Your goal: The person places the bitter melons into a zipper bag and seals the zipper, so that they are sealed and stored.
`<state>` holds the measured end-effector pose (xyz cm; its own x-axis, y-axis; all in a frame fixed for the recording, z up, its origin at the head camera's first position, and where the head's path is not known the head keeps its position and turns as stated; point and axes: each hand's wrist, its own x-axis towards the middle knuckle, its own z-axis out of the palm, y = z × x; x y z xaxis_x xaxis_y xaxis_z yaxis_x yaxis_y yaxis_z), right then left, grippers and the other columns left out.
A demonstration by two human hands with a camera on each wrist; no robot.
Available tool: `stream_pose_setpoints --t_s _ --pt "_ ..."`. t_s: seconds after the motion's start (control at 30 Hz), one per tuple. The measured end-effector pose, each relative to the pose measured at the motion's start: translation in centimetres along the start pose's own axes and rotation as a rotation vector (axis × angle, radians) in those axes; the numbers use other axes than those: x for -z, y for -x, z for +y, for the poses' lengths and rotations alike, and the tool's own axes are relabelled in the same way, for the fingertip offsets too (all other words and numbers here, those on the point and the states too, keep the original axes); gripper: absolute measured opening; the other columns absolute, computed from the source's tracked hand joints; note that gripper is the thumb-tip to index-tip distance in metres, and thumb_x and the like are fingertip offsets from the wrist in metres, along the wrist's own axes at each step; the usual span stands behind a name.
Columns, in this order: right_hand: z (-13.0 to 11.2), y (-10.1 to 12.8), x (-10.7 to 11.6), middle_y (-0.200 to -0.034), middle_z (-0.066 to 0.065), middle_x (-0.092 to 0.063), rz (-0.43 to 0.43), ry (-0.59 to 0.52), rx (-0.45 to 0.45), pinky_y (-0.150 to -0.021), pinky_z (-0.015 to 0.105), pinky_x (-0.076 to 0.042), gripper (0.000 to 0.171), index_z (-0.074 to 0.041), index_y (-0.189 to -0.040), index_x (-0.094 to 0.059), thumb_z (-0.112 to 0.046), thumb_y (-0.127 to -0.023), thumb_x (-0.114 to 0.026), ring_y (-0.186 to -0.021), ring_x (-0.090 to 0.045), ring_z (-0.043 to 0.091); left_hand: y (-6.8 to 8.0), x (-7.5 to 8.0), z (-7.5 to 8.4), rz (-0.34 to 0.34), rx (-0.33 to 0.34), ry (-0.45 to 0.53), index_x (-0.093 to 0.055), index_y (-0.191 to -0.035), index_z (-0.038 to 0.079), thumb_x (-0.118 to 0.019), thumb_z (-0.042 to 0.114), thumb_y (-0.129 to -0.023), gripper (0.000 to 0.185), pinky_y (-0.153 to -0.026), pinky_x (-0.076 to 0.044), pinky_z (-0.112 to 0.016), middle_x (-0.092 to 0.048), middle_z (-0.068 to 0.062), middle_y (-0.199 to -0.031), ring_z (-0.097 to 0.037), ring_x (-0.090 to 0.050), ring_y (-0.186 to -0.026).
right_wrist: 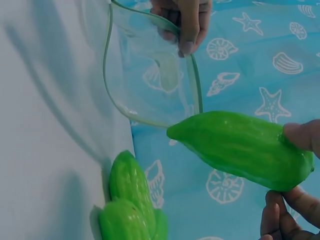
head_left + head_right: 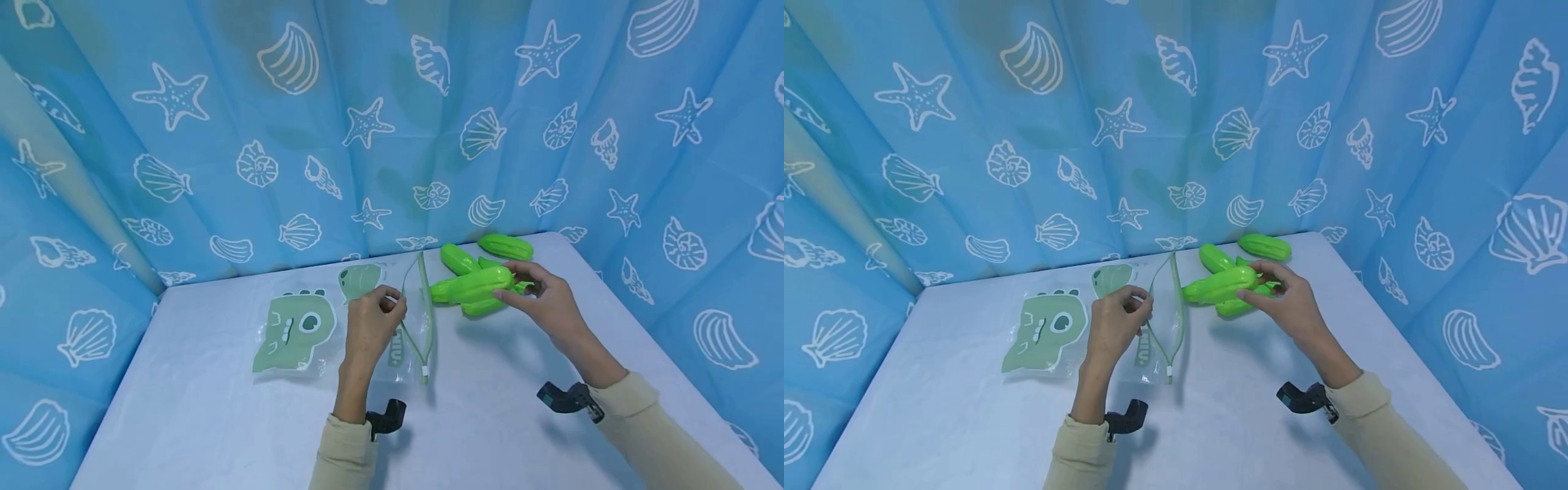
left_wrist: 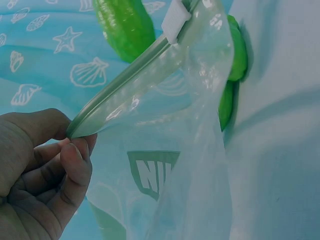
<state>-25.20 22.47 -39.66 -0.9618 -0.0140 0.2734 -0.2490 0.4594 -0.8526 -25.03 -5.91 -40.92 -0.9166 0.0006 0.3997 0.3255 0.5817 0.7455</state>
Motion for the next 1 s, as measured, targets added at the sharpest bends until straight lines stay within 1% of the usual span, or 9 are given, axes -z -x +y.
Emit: stream_pose_setpoints --t_s 0.1,0.23,0.43,0.57,0.87,1.0 --pt "-0.1 -0.2 -0.5 -0.111 -0.001 -0.054 -0.003 -0.022 -0.014 -0.075 0.016 -0.040 0.057 -0.016 -0.125 -0.053 -0.040 -0.077 -0.072 -0.099 -0.046 0.013 0.0 0.0 0.0 0.000 0.001 0.000 -0.068 -0.088 0.011 -0.062 0.018 -0.085 0.010 -0.041 -0.045 -0.021 -0.061 0.004 -0.061 -0.003 -0.051 -0.039" --pt "-0.1 -0.3 -1.6 -0.112 0.001 -0.055 -0.013 -0.056 -0.037 -0.076 0.017 -0.041 0.058 -0.015 -0.126 -0.053 -0.041 -0.077 -0.071 -0.100 -0.047 0.015 -0.1 0.1 0.1 0.007 -0.001 -0.006 -0.068 -0.087 0.010 -0.062 0.018 -0.085 0.010 -0.041 -0.045 -0.021 -0.061 0.004 -0.061 -0.004 -0.051 -0.040" --pt "-0.2 -0.5 -3.4 -0.115 0.004 -0.055 -0.020 -0.126 -0.059 -0.082 0.022 -0.041 0.062 -0.011 -0.129 -0.051 -0.038 -0.078 -0.072 -0.103 -0.049 0.017 -0.1 0.3 0.1 0.004 0.005 -0.011 -0.067 -0.087 0.011 -0.062 0.018 -0.085 0.010 -0.042 -0.045 -0.020 -0.061 0.004 -0.062 -0.004 -0.051 -0.040" --pt "-0.6 -0.7 -4.3 -0.116 0.004 -0.055 -0.016 -0.156 -0.060 -0.084 0.023 -0.042 0.062 -0.011 -0.129 -0.051 -0.037 -0.077 -0.072 -0.103 -0.050 0.017 -0.2 0.3 0.0 -0.004 0.000 -0.011 -0.068 -0.088 0.011 -0.062 0.018 -0.085 0.010 -0.042 -0.045 -0.021 -0.061 0.004 -0.062 -0.003 -0.051 -0.040" --pt "-0.8 -1.1 -6.3 -0.112 0.003 -0.056 -0.043 -0.198 -0.067 -0.078 0.021 -0.044 0.060 -0.014 -0.127 -0.053 -0.039 -0.076 -0.073 -0.101 -0.050 0.017 -0.2 0.1 0.0 0.000 -0.027 -0.007 -0.068 -0.089 0.010 -0.061 0.017 -0.085 0.010 -0.042 -0.045 -0.019 -0.062 0.004 -0.062 -0.002 -0.051 -0.040" --pt "-0.6 -1.1 -7.6 -0.112 0.004 -0.056 -0.065 -0.217 -0.066 -0.077 0.022 -0.044 0.058 -0.014 -0.125 -0.054 -0.038 -0.076 -0.074 -0.100 -0.050 0.019 0.0 0.1 -0.1 -0.014 -0.019 0.002 -0.068 -0.090 0.010 -0.061 0.017 -0.085 0.011 -0.042 -0.045 -0.019 -0.062 0.003 -0.062 -0.003 -0.051 -0.039"
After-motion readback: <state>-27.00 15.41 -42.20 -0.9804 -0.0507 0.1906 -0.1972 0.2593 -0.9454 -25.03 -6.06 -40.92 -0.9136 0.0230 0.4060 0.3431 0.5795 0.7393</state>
